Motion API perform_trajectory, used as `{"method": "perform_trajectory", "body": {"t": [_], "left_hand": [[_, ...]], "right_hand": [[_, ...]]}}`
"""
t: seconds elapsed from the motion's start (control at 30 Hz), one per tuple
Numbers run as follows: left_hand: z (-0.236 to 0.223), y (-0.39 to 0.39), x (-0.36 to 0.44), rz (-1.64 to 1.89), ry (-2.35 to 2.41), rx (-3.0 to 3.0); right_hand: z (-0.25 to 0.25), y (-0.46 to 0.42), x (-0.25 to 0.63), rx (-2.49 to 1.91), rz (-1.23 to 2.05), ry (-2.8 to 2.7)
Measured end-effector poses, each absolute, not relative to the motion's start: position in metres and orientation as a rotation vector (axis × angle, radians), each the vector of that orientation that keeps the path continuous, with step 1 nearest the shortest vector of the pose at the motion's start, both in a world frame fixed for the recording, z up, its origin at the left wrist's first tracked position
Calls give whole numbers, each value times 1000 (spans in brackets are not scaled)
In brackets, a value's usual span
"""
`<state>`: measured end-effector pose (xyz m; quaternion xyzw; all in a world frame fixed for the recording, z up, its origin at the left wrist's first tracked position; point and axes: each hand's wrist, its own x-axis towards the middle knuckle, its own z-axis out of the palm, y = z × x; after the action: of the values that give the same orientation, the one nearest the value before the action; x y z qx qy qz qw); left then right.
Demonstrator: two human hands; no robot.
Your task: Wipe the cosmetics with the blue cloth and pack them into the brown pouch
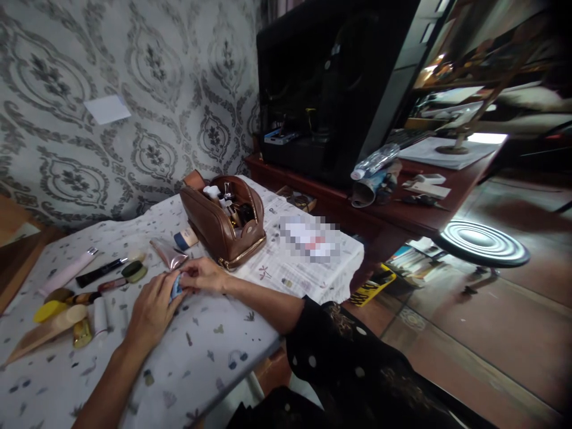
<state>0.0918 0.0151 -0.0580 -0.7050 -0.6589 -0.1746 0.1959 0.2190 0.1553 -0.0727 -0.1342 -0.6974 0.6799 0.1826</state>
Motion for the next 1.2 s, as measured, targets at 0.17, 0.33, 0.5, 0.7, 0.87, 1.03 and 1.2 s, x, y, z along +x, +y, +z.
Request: {"method": "perform_trajectory", "body": {"t": [0.17, 0.33, 0.5, 0.7, 0.87, 1.03, 1.2], "left_hand": [[-52, 10, 81, -409, -1929, -1945], [-48, 8, 75, -407, -2014, -1937], [-52, 7, 68, -549, -1987, -1867], [-53, 3, 60, -711, -1974, -1866], [-51, 1, 56, -745, -2014, -1849], [-49, -1, 58, -668, -2111, -1770], [-48, -2, 56, -571, -2261, -1606]], "right_hand": [[-71, 152, 222, -391, 1971, -1921], [-79, 156, 218, -343, 1955, -1884], [-81, 157, 215, -226, 2011, -1836], [-78, 155, 216, -192, 2029, -1786], [-77, 155, 217, -186, 2055, -1745], [-73, 152, 218, -194, 2055, -1768], [-72, 151, 218, -235, 2043, -1789]]}}
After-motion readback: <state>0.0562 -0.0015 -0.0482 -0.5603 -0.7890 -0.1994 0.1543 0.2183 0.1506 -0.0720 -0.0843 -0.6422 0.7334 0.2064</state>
